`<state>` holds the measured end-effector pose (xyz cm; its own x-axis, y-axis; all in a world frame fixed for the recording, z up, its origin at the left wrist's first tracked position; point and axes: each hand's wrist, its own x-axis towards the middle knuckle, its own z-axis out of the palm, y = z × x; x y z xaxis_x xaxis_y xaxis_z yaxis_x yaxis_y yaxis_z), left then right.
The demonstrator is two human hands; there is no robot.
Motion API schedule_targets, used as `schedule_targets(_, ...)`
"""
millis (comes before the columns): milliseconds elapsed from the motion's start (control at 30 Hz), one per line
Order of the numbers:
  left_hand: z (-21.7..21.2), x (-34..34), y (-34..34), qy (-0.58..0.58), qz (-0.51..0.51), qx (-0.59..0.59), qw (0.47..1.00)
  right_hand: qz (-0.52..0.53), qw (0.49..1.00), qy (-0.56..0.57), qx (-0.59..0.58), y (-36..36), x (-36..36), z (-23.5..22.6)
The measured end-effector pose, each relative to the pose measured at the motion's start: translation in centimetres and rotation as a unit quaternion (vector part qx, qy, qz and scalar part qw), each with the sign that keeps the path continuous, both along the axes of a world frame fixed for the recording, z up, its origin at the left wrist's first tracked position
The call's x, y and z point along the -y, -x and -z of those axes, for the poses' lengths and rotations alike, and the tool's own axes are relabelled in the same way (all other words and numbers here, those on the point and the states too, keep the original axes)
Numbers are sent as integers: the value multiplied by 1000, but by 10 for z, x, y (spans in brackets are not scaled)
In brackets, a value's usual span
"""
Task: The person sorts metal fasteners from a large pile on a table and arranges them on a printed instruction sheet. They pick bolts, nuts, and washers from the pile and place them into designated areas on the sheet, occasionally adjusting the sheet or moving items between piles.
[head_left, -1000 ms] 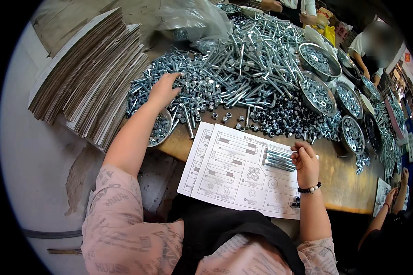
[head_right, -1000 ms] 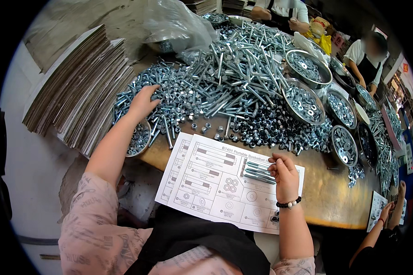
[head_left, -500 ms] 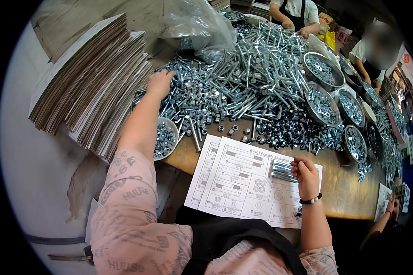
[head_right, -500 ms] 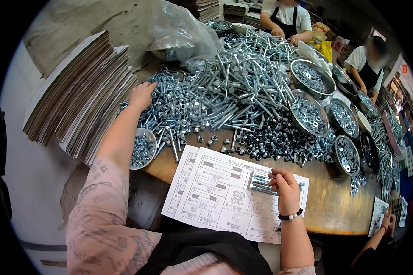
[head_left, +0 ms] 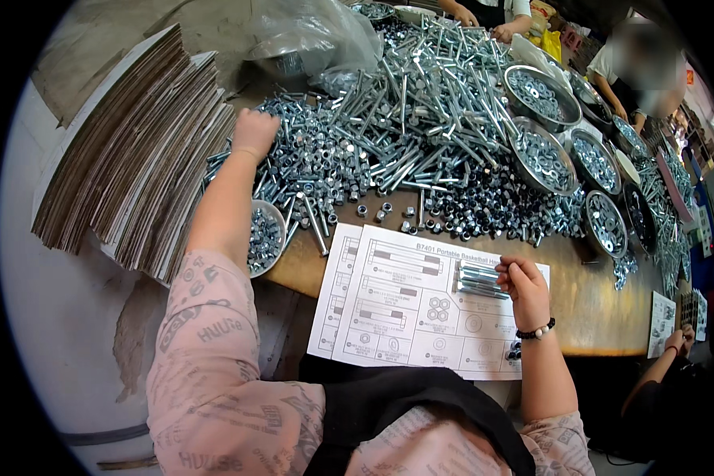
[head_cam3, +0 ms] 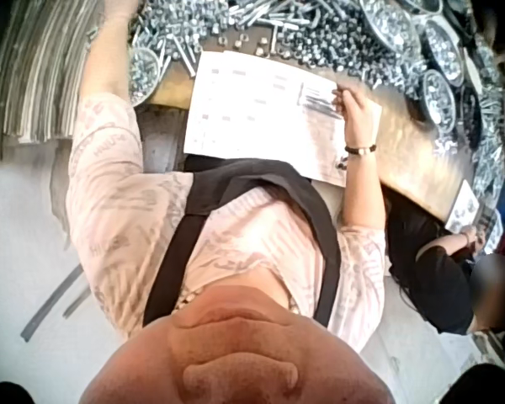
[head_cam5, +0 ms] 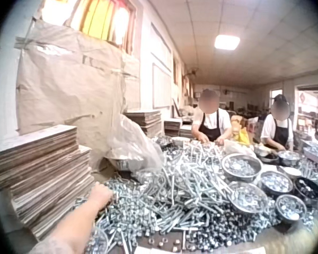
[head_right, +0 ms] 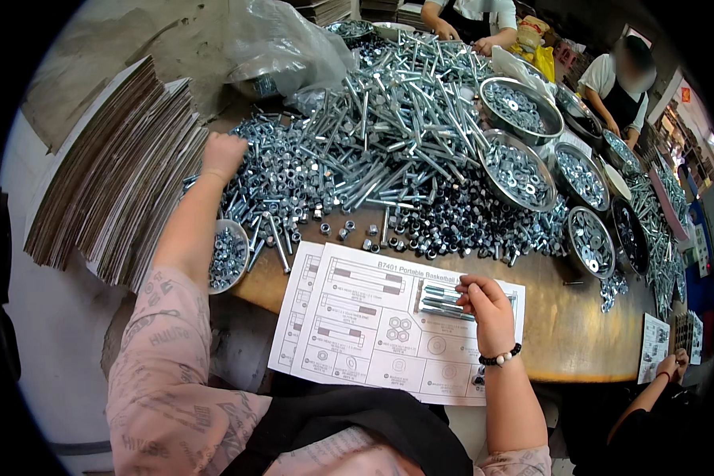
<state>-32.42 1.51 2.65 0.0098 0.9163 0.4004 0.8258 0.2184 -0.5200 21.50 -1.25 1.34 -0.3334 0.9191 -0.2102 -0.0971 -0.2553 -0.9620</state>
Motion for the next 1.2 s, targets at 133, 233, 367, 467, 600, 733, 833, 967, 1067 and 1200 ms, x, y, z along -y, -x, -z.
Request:
schedule_targets(133, -30, 12, -26, -163, -2, 138, 977, -20, 999, -22, 19, 13, -1, 1)
schedule_targets(233, -47, 35, -88, -215, 80, 384, 894, -76, 993, -61, 61, 39, 7, -9)
schedule_targets(367, -43, 85, -196, -68, 112, 711, 690, -208, 961, -146, 107, 82, 20, -6)
schedule_targets(467, -17, 120, -245, 20, 148, 740, 656, -266, 929, -190, 172, 101, 37, -9)
schedule_targets(600, 0, 141, -247, 115, 75, 791, 596, -270, 896, -218, 278, 87, 47, 8)
schedule_targets(733, 22, 154, -245, 147, 91, 734, 657, -270, 803, -418, 327, 81, 69, 25)
schedule_targets(833, 27, 159, -250, 213, 204, 571, 766, -329, 759, -379, 415, 90, 82, 27)
schedule_targets(967, 27, 164, -240, 206, 223, 568, 765, -295, 794, -383, 369, 78, 78, 13)
schedule_targets(1067, 35, 170, -234, 214, 216, 570, 763, -311, 794, -374, 365, 64, 67, 24)
schedule_targets(1200, 35, 169, -239, 220, 225, 566, 762, -311, 789, -390, 360, 67, 66, 25)
